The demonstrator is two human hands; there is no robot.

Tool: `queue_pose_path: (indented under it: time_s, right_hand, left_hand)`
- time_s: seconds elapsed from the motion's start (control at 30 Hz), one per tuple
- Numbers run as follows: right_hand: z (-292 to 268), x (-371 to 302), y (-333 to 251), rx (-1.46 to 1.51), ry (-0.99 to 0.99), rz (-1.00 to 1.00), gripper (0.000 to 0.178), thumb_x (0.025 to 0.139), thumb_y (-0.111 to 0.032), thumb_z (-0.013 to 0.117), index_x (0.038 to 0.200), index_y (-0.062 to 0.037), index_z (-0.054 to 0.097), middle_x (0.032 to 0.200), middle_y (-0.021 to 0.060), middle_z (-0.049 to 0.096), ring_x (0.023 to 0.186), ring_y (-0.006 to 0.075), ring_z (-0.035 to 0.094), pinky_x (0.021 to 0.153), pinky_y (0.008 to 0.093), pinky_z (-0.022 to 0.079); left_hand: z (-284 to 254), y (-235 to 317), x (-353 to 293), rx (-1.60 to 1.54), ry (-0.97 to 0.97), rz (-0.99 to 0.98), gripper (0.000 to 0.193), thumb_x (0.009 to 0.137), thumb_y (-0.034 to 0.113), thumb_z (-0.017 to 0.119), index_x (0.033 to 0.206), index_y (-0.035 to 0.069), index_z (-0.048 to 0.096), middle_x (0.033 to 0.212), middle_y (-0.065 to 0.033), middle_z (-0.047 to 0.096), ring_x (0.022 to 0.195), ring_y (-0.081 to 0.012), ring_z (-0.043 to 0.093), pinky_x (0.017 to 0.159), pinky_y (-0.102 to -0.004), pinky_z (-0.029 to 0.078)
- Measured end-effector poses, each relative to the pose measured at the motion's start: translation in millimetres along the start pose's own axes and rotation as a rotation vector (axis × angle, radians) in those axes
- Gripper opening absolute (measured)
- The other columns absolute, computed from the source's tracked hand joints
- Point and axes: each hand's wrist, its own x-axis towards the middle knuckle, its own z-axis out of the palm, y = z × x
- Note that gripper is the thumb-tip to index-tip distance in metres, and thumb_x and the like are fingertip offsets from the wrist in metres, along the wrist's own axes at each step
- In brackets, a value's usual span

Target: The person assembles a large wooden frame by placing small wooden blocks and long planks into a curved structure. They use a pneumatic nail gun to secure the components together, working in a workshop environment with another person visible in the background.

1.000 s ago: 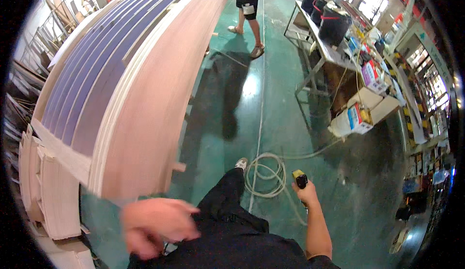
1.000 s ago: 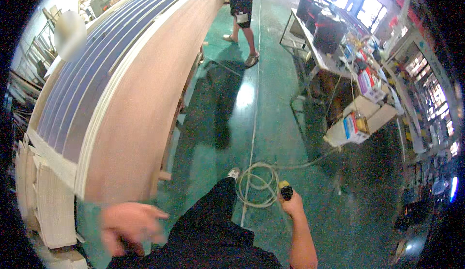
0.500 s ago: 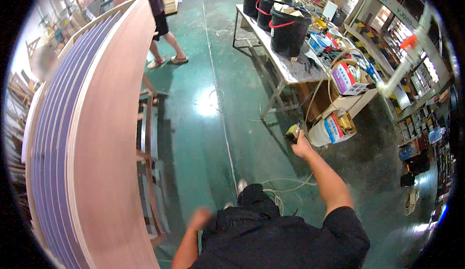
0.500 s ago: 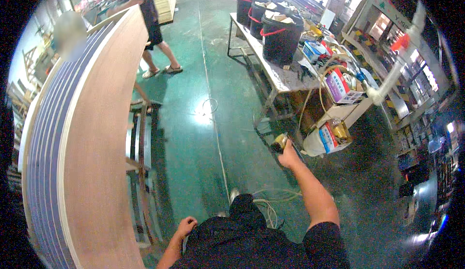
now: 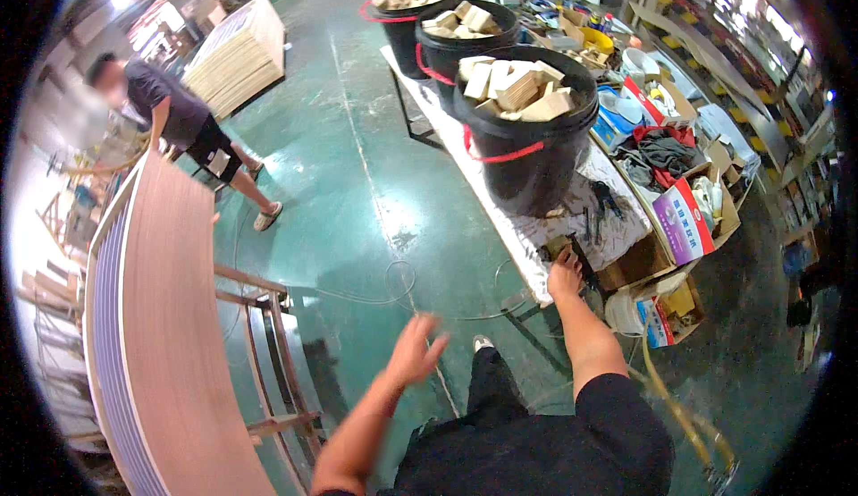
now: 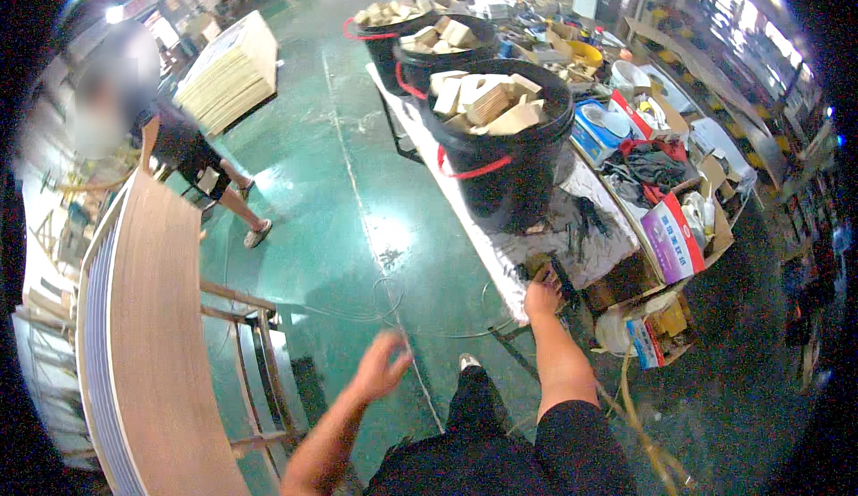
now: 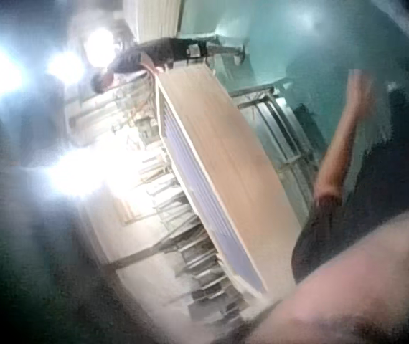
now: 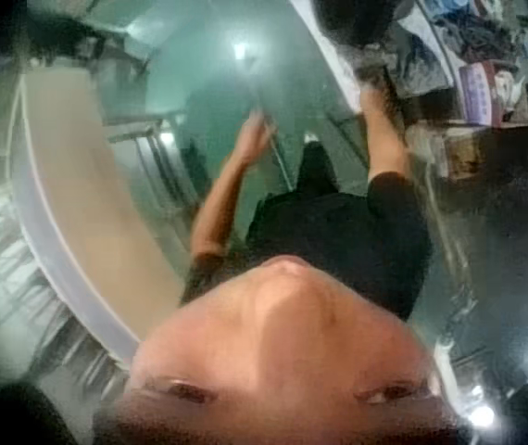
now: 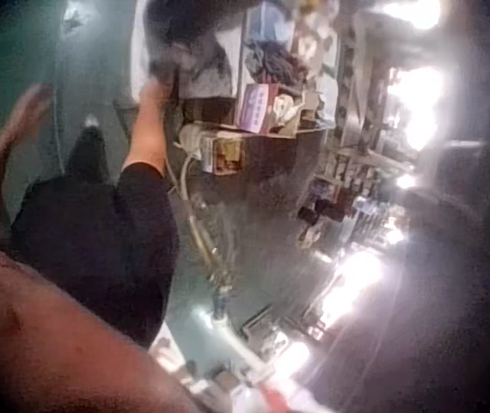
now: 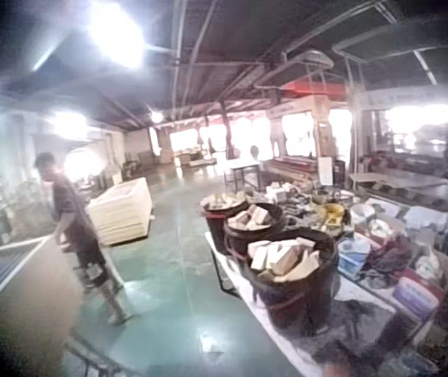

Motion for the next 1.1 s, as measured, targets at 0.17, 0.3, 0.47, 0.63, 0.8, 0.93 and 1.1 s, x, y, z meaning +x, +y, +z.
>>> queue_pose_path:
  time_s: [0.17, 0.3, 0.47, 0.63, 0.8, 0.93, 1.1]
  right_hand:
    - [2.3, 16.6, 4.1, 0.177, -0.264, 0.06, 0.083, 0.095, -0.027, 0.063, 0.163, -0.0058, 0.02, 0.164, 0.0267, 0.027, 0.148, 0.049, 0.029, 0.115, 0.0614, 0.034]
    - [-69.1, 29.4, -11.6, 0.297, -0.231, 0.101, 0.066, 0.086, -0.022, 0.071, 0.147, -0.0071, 0.049, 0.154, 0.0191, 0.038, 0.138, 0.0464, 0.036, 0.11, 0.0618, 0.033]
    - [-131.0, 68.0, 3.3, 0.576, 0.403, 0.049, 0.04, 0.086, -0.016, 0.07, 0.123, -0.0034, 0.059, 0.122, 0.0179, 0.058, 0.125, 0.04, 0.049, 0.105, 0.0552, 0.039]
    - [-338.9, 153.2, -40.5, 0.849, 0.752, -0.055, 0.024, 0.091, -0.007, 0.063, 0.114, -0.0003, 0.061, 0.113, 0.015, 0.059, 0.111, 0.0334, 0.056, 0.097, 0.0417, 0.044]
    - [-439.4, 235.9, -113.1, 0.807, 0.471, -0.373, 0.026, 0.094, -0.004, 0.06, 0.119, -0.001, 0.065, 0.111, 0.0115, 0.064, 0.105, 0.0241, 0.062, 0.094, 0.035, 0.05]
    - [-458.9, 303.8, -160.2, 0.666, -0.115, -0.639, 0.033, 0.101, -0.014, 0.056, 0.132, -0.0022, 0.063, 0.12, 0.0165, 0.067, 0.111, 0.027, 0.066, 0.1, 0.0373, 0.05]
    - [-451.4, 320.6, -214.1, 0.368, -0.259, -0.464, 0.056, 0.1, -0.047, 0.059, 0.13, -0.0005, 0.063, 0.126, 0.0254, 0.065, 0.121, 0.0397, 0.062, 0.105, 0.0457, 0.048]
  left_hand:
    - [-89.7, 170.5, 363.3, 0.338, 0.238, 0.472, 0.092, 0.073, 0.065, 0.082, 0.142, 0.011, 0.053, 0.152, -0.0288, 0.042, 0.138, -0.0521, 0.041, 0.116, -0.0566, 0.036]
    - [-76.2, 200.7, 481.7, 0.577, -0.159, 0.212, 0.115, 0.065, 0.088, 0.07, 0.156, 0.022, 0.046, 0.167, -0.0279, 0.02, 0.155, -0.0511, 0.015, 0.117, -0.067, 0.028]
    - [-69.1, 197.1, 493.0, 0.494, -0.194, 0.314, 0.076, 0.075, 0.078, 0.067, 0.12, 0.017, 0.079, 0.16, -0.0221, 0.037, 0.154, -0.0428, 0.025, 0.104, -0.0735, 0.038]
    - [-72.9, 201.8, 475.8, 0.481, -0.12, 0.376, 0.06, 0.068, 0.052, 0.075, 0.111, 0.009, 0.077, 0.138, -0.0167, 0.056, 0.138, -0.0356, 0.046, 0.091, -0.0658, 0.045]
    - [-96.5, 180.1, 482.8, 0.26, -0.236, 0.409, 0.061, 0.067, 0.05, 0.079, 0.111, 0.008, 0.074, 0.136, -0.0168, 0.053, 0.128, -0.0422, 0.051, 0.093, -0.0629, 0.051]
    - [-107.0, 126.9, 500.7, -0.223, 0.116, 0.708, 0.05, 0.069, 0.033, 0.078, 0.109, 0.004, 0.071, 0.131, -0.0209, 0.054, 0.119, -0.039, 0.056, 0.102, -0.0481, 0.05]
    - [-149.9, 43.6, 473.9, -1.327, 0.174, 0.291, 0.059, 0.079, 0.023, 0.069, 0.132, -0.003, 0.061, 0.136, -0.0201, 0.059, 0.126, -0.032, 0.059, 0.11, -0.0442, 0.047]
